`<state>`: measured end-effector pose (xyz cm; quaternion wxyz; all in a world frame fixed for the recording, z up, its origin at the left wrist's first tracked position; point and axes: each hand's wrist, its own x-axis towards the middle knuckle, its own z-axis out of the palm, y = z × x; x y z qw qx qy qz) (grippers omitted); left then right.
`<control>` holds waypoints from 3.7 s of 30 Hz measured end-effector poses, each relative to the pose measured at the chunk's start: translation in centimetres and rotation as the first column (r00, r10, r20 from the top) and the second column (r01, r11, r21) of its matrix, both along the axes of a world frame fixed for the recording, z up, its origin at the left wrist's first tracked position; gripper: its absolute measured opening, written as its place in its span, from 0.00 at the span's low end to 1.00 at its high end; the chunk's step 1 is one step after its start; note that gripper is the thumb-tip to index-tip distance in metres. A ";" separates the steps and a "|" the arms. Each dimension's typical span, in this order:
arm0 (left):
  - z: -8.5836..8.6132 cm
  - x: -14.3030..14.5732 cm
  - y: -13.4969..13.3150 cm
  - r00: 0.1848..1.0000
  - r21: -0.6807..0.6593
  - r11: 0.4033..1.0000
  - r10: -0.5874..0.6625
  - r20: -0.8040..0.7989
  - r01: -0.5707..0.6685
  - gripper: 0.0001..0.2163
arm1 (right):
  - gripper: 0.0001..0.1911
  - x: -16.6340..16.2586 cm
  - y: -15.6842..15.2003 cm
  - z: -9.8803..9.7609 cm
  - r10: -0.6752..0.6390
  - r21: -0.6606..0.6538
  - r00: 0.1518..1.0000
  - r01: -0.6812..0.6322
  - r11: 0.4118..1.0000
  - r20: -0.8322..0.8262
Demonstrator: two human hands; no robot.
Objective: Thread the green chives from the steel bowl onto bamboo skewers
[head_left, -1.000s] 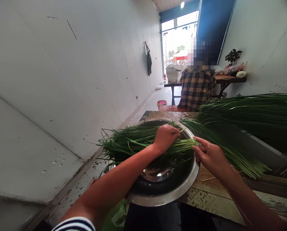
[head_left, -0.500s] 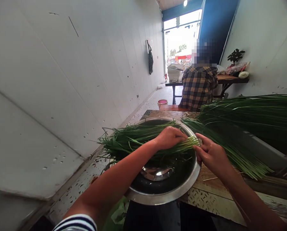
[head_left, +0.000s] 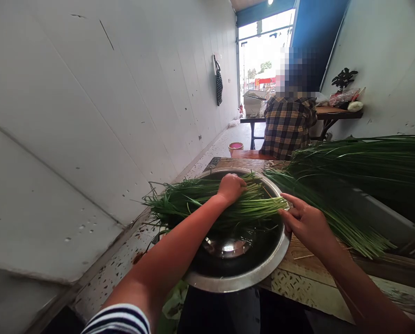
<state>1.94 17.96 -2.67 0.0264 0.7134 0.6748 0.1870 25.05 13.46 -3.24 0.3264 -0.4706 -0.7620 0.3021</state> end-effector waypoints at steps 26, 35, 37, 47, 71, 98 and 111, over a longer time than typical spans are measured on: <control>1.6 2.3 -2.1 0.659 -0.080 0.988 -0.026 0.752 0.130 0.12 | 0.31 -0.1 -0.1 -0.2 0.004 -0.076 0.998 -0.009 0.997 -0.059; 1.5 2.4 -2.1 0.649 -0.094 0.988 -0.010 0.760 0.125 0.11 | 0.29 0.0 0.0 -0.3 0.002 -0.046 0.999 -0.005 0.999 -0.046; 1.6 2.4 -2.1 0.654 -0.094 0.988 -0.008 0.757 0.122 0.11 | 0.30 0.0 0.0 -0.4 0.003 -0.051 0.998 -0.006 0.999 -0.058; 1.6 2.5 -2.1 0.661 -0.094 0.989 -0.003 0.750 0.111 0.11 | 0.30 -0.1 0.0 -0.2 0.002 -0.046 0.999 -0.005 0.999 -0.051; 1.5 2.5 -2.1 0.648 -0.091 0.989 -0.005 0.761 0.114 0.12 | 0.32 -0.1 -0.1 -0.1 -0.003 -0.058 0.999 0.000 0.998 -0.051; 3.1 1.7 -2.2 0.904 -0.031 0.948 -0.291 0.312 0.316 0.10 | 0.30 0.1 -0.1 -0.3 0.011 0.001 1.000 -0.011 1.000 -0.020; 0.9 1.4 -0.6 0.998 0.012 0.999 -0.034 -0.048 0.035 0.10 | 0.29 0.0 -0.1 0.0 -0.005 0.021 1.000 0.004 1.000 0.025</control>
